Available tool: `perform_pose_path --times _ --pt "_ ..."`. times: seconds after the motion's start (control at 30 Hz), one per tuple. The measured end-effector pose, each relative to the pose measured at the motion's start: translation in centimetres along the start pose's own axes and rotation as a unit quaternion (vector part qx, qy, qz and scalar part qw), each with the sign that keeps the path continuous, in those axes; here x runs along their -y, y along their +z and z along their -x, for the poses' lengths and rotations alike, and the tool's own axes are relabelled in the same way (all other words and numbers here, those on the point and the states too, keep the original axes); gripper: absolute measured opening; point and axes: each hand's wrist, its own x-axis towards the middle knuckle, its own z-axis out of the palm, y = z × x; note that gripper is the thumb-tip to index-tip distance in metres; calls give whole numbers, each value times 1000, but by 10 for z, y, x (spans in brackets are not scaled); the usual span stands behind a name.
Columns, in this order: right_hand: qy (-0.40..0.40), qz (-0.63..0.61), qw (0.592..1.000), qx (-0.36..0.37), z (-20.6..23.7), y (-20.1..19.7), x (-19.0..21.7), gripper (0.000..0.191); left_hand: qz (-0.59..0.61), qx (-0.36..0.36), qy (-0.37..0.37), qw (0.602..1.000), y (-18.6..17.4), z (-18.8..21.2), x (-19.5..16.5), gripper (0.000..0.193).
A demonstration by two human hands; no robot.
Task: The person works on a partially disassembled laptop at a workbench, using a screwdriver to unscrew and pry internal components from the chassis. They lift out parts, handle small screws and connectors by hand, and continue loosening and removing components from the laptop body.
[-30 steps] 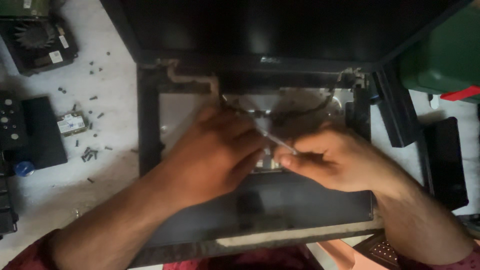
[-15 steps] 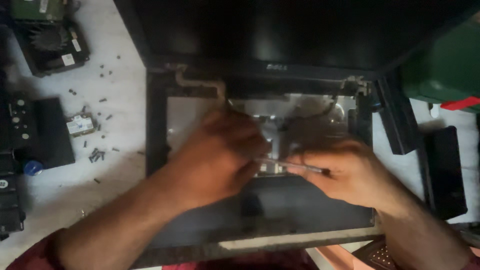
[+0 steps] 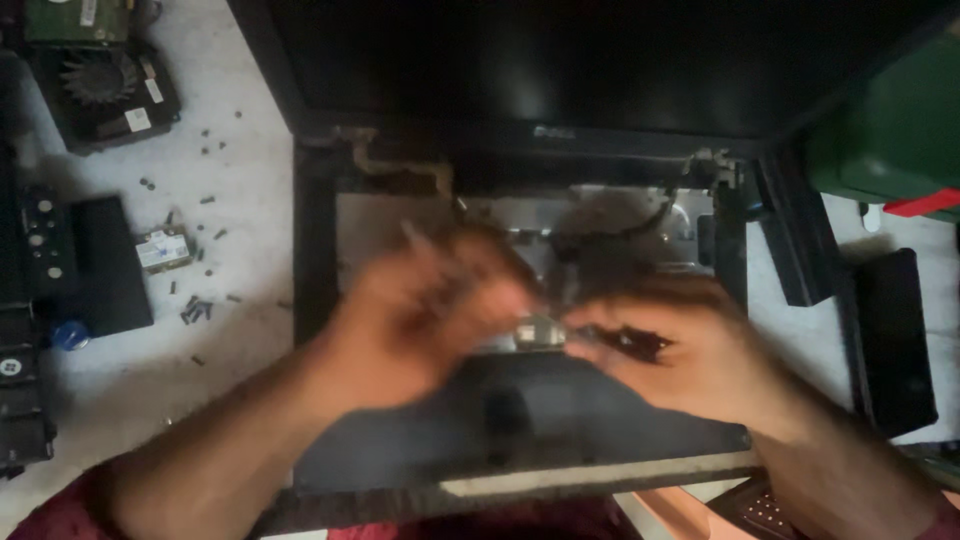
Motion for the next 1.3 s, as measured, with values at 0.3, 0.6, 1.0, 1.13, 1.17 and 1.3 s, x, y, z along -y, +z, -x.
perform_pose_path --times 0.3,0.6,1.0,1.13,1.17,1.3 --pt "132 130 983 -10 -5 7 38 14 65 -155 -71 983 -21 -7 6 42" --pt "114 35 993 0 -8 5 33 20 45 -150 -62 986 -19 -11 3 42" --pt "86 94 992 -5 -7 13 27 21 22 -134 -67 989 -18 -14 8 42" --pt "79 108 991 16 -6 16 20 23 42 -133 -61 988 -17 -13 10 40" --pt "77 115 990 31 -7 16 17 23 33 -137 -70 987 -17 -13 9 40" --pt "64 101 989 89 -11 8 9 21 18 -141 -87 986 -15 -14 5 40"
